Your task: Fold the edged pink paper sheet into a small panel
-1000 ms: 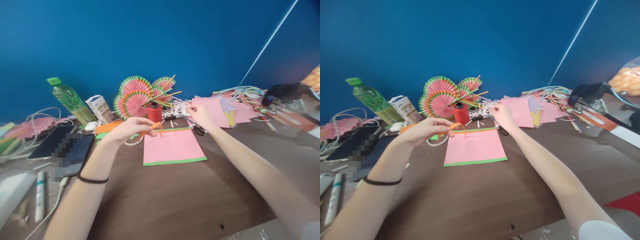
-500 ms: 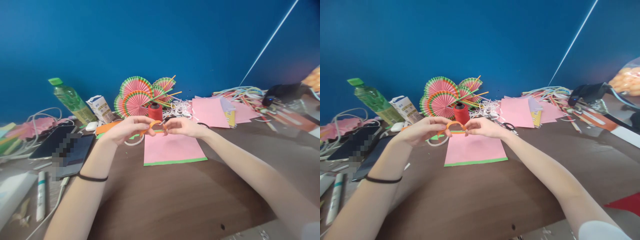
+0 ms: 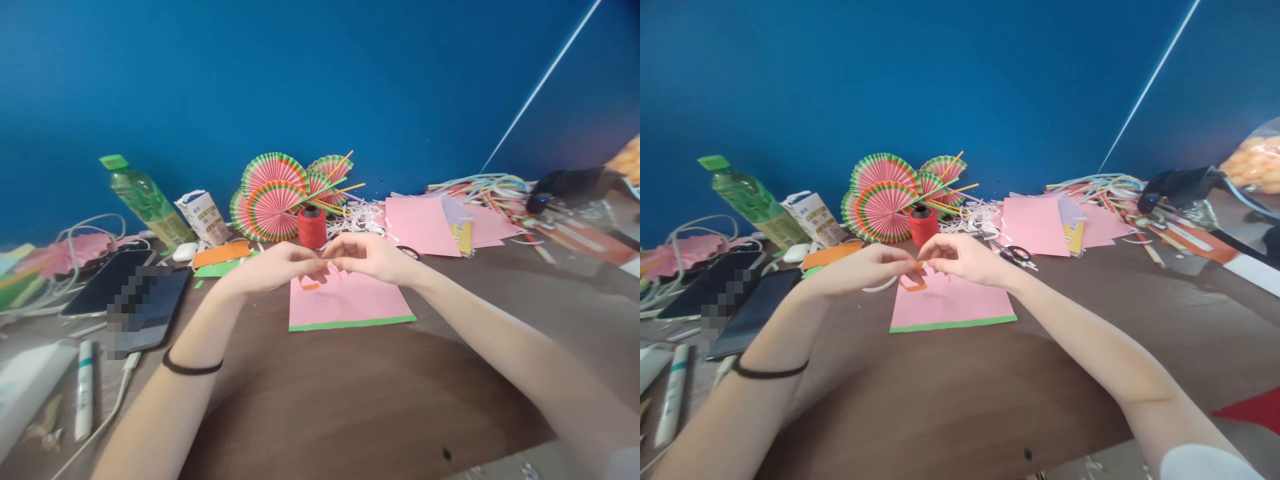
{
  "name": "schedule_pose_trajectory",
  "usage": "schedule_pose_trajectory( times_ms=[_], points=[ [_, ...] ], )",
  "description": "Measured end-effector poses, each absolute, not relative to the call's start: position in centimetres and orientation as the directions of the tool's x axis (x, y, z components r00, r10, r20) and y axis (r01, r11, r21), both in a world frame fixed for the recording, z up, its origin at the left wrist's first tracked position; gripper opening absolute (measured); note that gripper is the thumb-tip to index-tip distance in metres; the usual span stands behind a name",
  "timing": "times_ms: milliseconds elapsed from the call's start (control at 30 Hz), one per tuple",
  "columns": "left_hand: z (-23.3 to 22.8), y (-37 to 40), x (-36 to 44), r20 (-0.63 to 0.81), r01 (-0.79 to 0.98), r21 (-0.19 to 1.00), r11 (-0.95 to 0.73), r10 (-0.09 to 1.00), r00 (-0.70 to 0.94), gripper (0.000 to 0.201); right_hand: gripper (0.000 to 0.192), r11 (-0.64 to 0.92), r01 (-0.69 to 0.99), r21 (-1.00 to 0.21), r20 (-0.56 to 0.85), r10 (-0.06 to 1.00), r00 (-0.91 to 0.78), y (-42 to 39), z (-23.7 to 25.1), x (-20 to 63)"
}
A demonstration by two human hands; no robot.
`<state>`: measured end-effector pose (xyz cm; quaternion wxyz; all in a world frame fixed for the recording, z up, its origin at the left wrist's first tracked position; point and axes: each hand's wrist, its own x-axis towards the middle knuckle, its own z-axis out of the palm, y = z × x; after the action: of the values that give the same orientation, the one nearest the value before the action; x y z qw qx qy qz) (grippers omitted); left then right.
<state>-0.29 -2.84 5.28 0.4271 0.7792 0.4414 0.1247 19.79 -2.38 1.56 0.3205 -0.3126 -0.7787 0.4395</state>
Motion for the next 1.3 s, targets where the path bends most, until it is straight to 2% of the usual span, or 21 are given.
schedule_pose_trajectory(
  times_ms=[100,200,300,400,600,867,1000,1067,1300],
  points=[
    [5.1,-3.2,0.4,-0.153,0.519,0.817,-0.25,0.775,0.613,0.026,0.013,0.573,0.262,-0.776,0.404,0.772,-0.49,-2.7,1.7,19.5],
    [4.6,-2.9,0.4,-0.097,0.459,0.858,-0.229,0.806,0.584,0.025,0.005,0.716,0.411,-0.565,0.667,0.689,-0.283,-2.9,1.8,19.3],
    [4.5,-2.8,0.5,-0.054,0.423,0.883,-0.202,0.852,0.521,0.026,0.008,0.748,0.495,-0.442,0.755,0.608,-0.245,-3.2,1.8,19.1],
    [4.7,-3.2,1.0,-0.033,0.422,0.883,-0.204,0.871,0.491,0.026,0.011,0.75,0.506,-0.426,0.732,0.615,-0.295,-3.5,1.6,18.8],
    [4.9,-4.4,2.1,0.041,0.523,0.813,-0.257,0.921,0.388,0.025,0.015,0.738,0.485,-0.469,0.693,0.648,-0.316,-3.6,1.0,18.5],
    [3.7,-4.3,2.5,0.097,0.582,0.75,-0.313,0.923,0.372,0.028,0.015,0.766,0.533,-0.358,0.708,0.595,-0.38,-3.3,0.6,18.7],
    [3.3,-4.2,2.6,0.112,0.604,0.723,-0.335,0.92,0.377,0.027,0.015,0.764,0.543,-0.348,0.685,0.603,-0.409,-3.2,0.4,18.7],
    [3.3,-4.1,2.5,0.1,0.601,0.729,-0.328,0.919,0.38,0.026,0.015,0.754,0.531,-0.386,0.671,0.625,-0.399,-3.2,0.5,18.8],
    [3.3,-3.8,2.4,0.01,0.474,0.852,-0.223,0.912,0.41,0.022,0.014,0.577,0.458,-0.676,0.479,0.817,-0.322,-3.3,1.1,19.0]
  ],
)
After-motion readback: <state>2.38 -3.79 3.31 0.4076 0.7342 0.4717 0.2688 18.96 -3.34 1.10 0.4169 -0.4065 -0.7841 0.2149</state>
